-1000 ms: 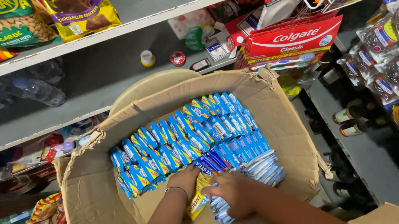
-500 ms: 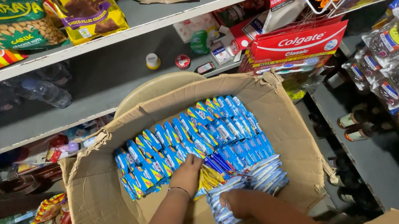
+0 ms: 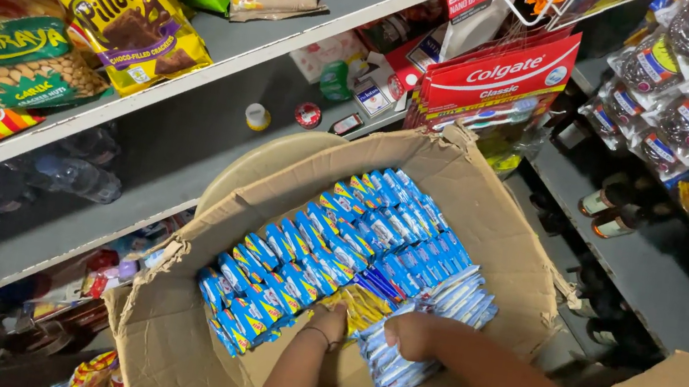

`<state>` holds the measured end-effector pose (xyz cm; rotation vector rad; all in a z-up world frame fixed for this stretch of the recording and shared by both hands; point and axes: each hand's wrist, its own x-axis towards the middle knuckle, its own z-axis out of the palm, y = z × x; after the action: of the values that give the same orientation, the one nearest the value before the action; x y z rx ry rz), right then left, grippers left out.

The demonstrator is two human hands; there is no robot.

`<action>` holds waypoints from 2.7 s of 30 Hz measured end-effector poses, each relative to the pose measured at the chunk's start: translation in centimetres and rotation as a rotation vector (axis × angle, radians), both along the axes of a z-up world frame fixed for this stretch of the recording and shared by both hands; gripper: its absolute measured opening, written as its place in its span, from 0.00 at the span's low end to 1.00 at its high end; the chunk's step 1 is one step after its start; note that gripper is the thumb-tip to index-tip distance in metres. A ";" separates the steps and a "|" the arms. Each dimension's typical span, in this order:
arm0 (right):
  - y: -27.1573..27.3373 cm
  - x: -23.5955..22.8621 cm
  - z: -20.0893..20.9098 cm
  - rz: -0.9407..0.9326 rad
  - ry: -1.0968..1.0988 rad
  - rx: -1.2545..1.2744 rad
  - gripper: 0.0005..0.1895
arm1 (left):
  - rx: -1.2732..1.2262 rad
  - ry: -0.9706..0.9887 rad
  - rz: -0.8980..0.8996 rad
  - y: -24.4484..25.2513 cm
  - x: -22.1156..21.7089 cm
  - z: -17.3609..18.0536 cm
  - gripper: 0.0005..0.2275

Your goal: The recorder is sorting various packets of snacks and instant drinks from a larger cardboard box into smaller boxes and onto shelves in a grocery store setting.

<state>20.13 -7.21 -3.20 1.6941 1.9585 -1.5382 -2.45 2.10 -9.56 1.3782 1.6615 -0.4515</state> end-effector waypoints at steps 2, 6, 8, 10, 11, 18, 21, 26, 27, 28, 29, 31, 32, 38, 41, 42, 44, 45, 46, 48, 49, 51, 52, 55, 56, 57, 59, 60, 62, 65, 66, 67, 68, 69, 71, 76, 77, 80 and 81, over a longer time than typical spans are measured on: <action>-0.1 -0.2 1.5 0.006 -0.013 0.057 0.17 | -0.079 -0.099 0.193 -0.1 -0.6 -2.8 0.40; -0.4 -0.3 2.5 -0.064 0.026 -0.001 0.18 | -0.021 -0.413 0.373 -0.4 -2.1 -9.4 0.45; -0.4 0.0 2.1 -0.066 0.038 0.010 0.18 | -0.017 -0.506 0.477 0.1 -2.3 -10.0 0.44; -0.8 0.2 1.9 -0.054 0.097 -0.041 0.20 | -0.099 -0.568 0.507 0.4 -2.7 -10.1 0.42; -0.9 0.2 3.5 -0.065 0.101 -0.043 0.20 | -0.103 -0.563 0.497 0.4 -3.0 -7.7 0.42; -4.3 5.0 7.5 -0.517 0.489 0.176 0.10 | -0.105 -0.133 -0.071 3.7 -2.5 -1.5 0.41; -7.9 8.4 11.4 -0.866 0.820 0.360 0.08 | 0.023 -0.082 -0.354 5.8 -1.8 -2.9 0.40; -17.8 15.4 16.4 -1.297 0.832 0.691 0.07 | 0.144 0.004 -0.725 5.3 7.2 7.2 0.32; -20.3 17.0 16.0 -1.354 0.862 0.775 0.06 | 0.257 -0.100 -0.656 3.9 9.7 10.6 0.29; -22.8 18.4 15.5 -1.409 0.890 0.864 0.06 | 0.367 -0.208 -0.585 2.4 12.3 14.0 0.25; -25.4 19.7 14.9 -1.431 0.882 0.881 0.06 | 0.367 -0.214 -0.612 -0.2 14.9 17.2 0.25; -30.9 21.7 13.4 -1.658 0.869 0.956 0.06 | 0.417 -0.671 -0.491 -6.1 19.6 23.6 0.16; -33.4 22.5 12.5 -1.683 0.859 0.976 0.06 | 0.409 -0.679 -0.521 -8.6 21.7 25.0 0.16; -47.7 23.9 6.1 -1.997 0.673 1.091 0.06 | 0.177 -1.101 -0.766 -24.4 30.9 30.6 0.10; -53.9 23.1 2.4 -2.207 0.488 0.965 0.07 | 0.209 -1.221 -0.951 -30.8 33.8 29.6 0.09; -55.7 23.0 1.3 -2.258 0.467 0.933 0.07 | 0.177 -1.178 -0.985 -32.5 34.7 28.7 0.10; -58.9 22.6 -0.7 -2.330 0.438 0.913 0.08 | 0.133 -1.142 -1.041 -35.3 36.4 25.7 0.10; -60.3 22.4 -1.6 -2.396 0.432 0.871 0.07 | 0.143 -1.123 -1.065 -36.4 37.3 23.7 0.10; -62.0 22.2 -2.3 -2.462 0.424 0.823 0.07 | 0.151 -1.103 -1.087 -37.7 38.2 21.6 0.10; -65.6 21.6 -5.8 -2.509 0.350 0.719 0.08 | 0.196 -1.044 -1.117 -39.4 39.4 18.8 0.10; -67.2 21.1 -7.6 -2.529 0.288 0.606 0.09 | 0.256 -0.980 -1.126 -40.0 39.8 17.3 0.09; -70.3 20.5 -10.6 -2.547 0.312 0.487 0.12 | 0.180 -0.902 -1.143 -41.7 40.6 13.7 0.10; -71.6 19.9 -12.1 -2.544 0.343 0.364 0.14 | 0.113 -0.818 -1.145 -42.3 40.8 11.9 0.11; -71.1 18.8 -9.3 -2.606 0.291 0.198 0.18 | 0.047 -0.774 -1.099 -45.0 41.0 7.7 0.12; -71.1 18.9 -9.2 -2.622 0.289 0.198 0.18 | 0.039 -0.774 -1.113 -46.0 41.3 7.5 0.12; -71.0 19.1 -9.1 -2.640 0.297 0.165 0.19 | 0.026 -0.764 -1.139 -47.0 41.6 7.2 0.12; -71.1 19.2 -9.8 -2.674 0.307 0.121 0.20 | 0.000 -0.747 -1.177 -48.9 41.9 6.7 0.11; -71.1 19.7 -10.7 -2.683 0.303 0.143 0.21 | -0.003 -0.712 -1.232 -49.6 42.3 6.5 0.12; -71.2 21.2 -12.8 -2.702 0.295 0.168 0.21 | -0.010 -0.679 -1.294 -51.3 43.0 5.3 0.12; -70.5 23.6 -14.7 -2.670 0.305 0.280 0.23 | -0.137 -0.704 -1.246 -53.6 43.6 0.8 0.11; -69.7 24.5 -13.9 -2.618 0.029 0.347 0.21 | -0.156 -0.792 -1.205 -54.3 44.0 -1.6 0.11; -68.9 25.4 -13.2 -2.539 -0.237 0.410 0.19 | -0.175 -0.879 -1.161 -55.0 44.3 -4.0 0.11; -69.1 26.5 -15.7 -2.540 -0.237 0.411 0.19 | -0.175 -0.879 -1.162 -55.5 44.9 -4.7 0.11; -69.4 27.5 -18.1 -2.536 -0.113 0.587 0.21 | -0.201 -0.878 -1.061 -56.0 45.5 -5.4 0.14; -68.8 29.0 -19.3 -2.516 0.016 0.760 0.25 | -0.225 -0.874 -0.958 -56.6 46.9 -5.1 0.17; -66.8 29.4 -15.5 -2.481 0.011 0.620 0.30 | -0.070 -0.815 -0.926 -57.9 49.9 -0.8 0.26; -66.5 29.7 -14.2 -2.485 0.010 0.616 0.30 | -0.074 -0.813 -0.929 -58.1 50.4 -1.7 0.26; -65.6 30.0 -11.4 -2.379 -0.238 0.209 0.21 | -0.107 -0.773 -0.865 -58.7 51.2 -4.1 0.34; -65.6 30.4 -11.3 -2.380 -0.207 0.339 0.24 | -0.218 -0.774 -0.766 -59.0 51.6 -4.8 0.35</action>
<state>50.48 -72.77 -14.48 3.9476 -1.0457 -0.5181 49.17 -56.89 -14.35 1.6981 0.4222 -0.4223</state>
